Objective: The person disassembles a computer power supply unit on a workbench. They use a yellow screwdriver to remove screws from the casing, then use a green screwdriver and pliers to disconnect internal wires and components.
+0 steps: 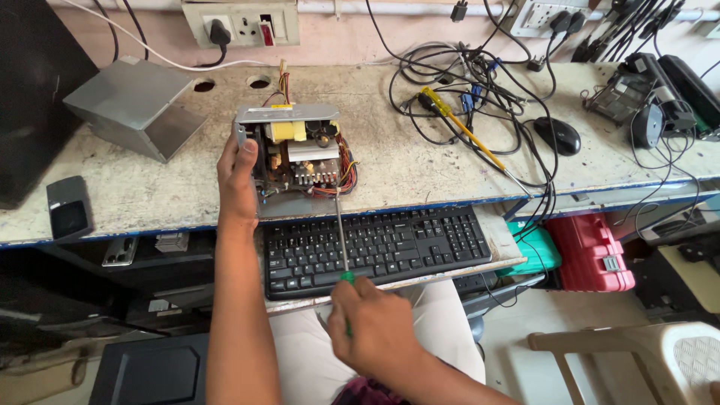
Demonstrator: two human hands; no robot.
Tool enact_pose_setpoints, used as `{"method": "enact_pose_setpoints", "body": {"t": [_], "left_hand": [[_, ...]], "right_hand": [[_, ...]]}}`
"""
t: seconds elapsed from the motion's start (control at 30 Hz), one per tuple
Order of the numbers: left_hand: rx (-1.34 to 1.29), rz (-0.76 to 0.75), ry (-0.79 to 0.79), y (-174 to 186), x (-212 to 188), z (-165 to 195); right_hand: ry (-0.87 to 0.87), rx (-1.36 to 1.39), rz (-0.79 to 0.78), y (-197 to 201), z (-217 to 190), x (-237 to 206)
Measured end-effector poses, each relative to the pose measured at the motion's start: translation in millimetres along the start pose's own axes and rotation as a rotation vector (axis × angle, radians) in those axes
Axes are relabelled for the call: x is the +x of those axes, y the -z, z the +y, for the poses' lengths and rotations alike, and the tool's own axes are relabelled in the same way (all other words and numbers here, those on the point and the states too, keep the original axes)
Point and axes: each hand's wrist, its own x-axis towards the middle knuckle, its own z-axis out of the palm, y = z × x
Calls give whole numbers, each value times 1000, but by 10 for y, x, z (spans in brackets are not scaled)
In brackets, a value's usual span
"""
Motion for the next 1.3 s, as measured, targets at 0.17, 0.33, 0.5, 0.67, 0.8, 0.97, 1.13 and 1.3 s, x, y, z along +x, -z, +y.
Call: {"method": "enact_pose_setpoints", "body": {"t": [0.17, 0.33, 0.5, 0.67, 0.8, 0.97, 1.13, 1.3], "left_hand": [[-33, -8, 0, 78, 41, 61], [-47, -36, 37, 141, 88, 78], [12, -5, 88, 78, 148, 51], [26, 8, 142, -4, 170, -15], [121, 76, 257, -42, 228, -114], [113, 79, 283, -42, 257, -196], [107, 91, 311, -29, 310, -228], [-54, 16, 282, -59, 319, -203]], "right_hand": [[0, 122, 69, 32, -15, -35], [-206, 244, -33, 473, 751, -36], [-245, 211, 5, 594, 1410, 65], [-436, 156, 59, 632, 1710, 189], [-182, 116, 179, 667, 1892, 408], [-97, 86, 99, 719, 2148, 806], [-67, 197, -28, 685, 2385, 1087], [26, 218, -82, 657, 2520, 1249]]}}
